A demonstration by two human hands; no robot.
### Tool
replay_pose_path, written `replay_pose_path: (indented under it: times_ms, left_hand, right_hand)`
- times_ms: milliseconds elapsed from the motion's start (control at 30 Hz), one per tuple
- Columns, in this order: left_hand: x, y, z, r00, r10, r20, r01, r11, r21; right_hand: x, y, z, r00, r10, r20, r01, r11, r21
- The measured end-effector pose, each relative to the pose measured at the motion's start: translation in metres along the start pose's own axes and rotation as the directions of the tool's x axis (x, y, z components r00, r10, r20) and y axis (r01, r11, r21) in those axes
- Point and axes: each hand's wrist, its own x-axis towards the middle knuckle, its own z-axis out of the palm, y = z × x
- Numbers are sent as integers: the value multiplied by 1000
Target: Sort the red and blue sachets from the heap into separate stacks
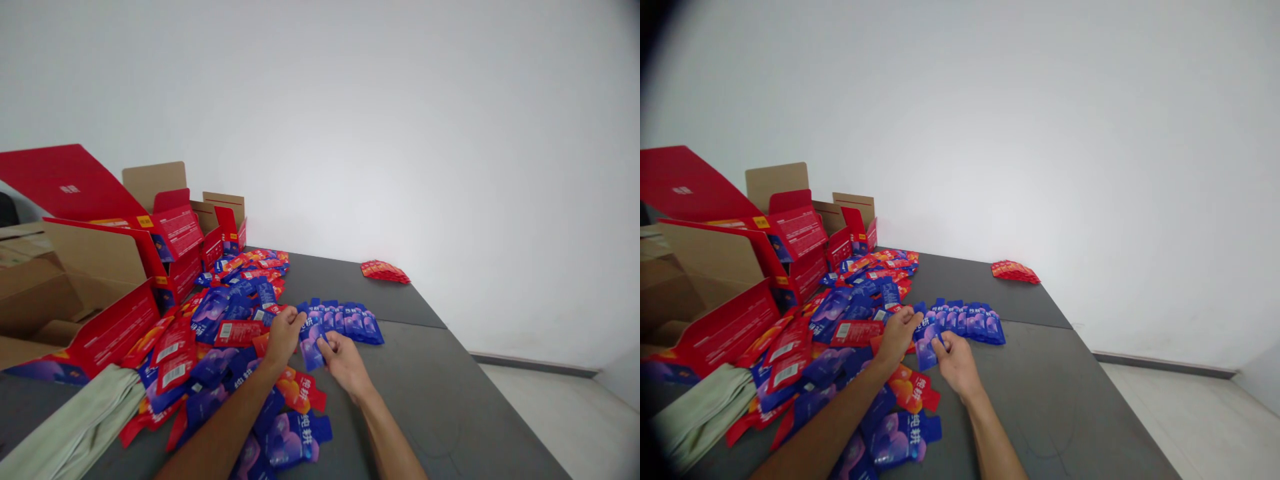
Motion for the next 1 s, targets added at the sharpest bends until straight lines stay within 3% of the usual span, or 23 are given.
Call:
replay_pose_path:
  times_ms: [100, 233, 300, 467, 567, 667, 800, 1000]
  left_hand:
    - [4, 2, -2, 999, -34, -29, 34, 999, 19]
    - [0, 6, 8, 962, -266, 65, 270, 962, -50]
    - [-5, 3, 18, 952, -278, 129, 288, 955, -66]
    - [-10, -10, 41, 942, -28, 334, 21, 999, 24]
    - [-5, -15, 52, 935, 50, 350, -107, 984, 146]
    - [1, -21, 60, 929, 121, 351, -238, 919, 313]
    - [5, -29, 70, 914, 142, 380, -334, 795, 506]
    - [4, -37, 79, 919, 107, 379, -348, 670, 655]
  right_hand:
    - [0, 1, -1, 1000, 16, -1, -16, 993, 115]
    - [6, 3, -10, 980, -5, -197, 50, 974, 220]
    - [10, 5, -16, 959, 0, -284, 70, 969, 235]
    - [19, 17, -33, 950, -60, -305, 115, 980, 165]
    - [23, 28, -45, 952, -123, -282, 132, 991, 14]
    - [26, 39, -57, 934, -154, -323, 77, 968, -240]
    - [29, 47, -66, 911, -236, -339, 18, 842, -539]
    - [33, 49, -64, 891, -195, -410, -173, 690, -703]
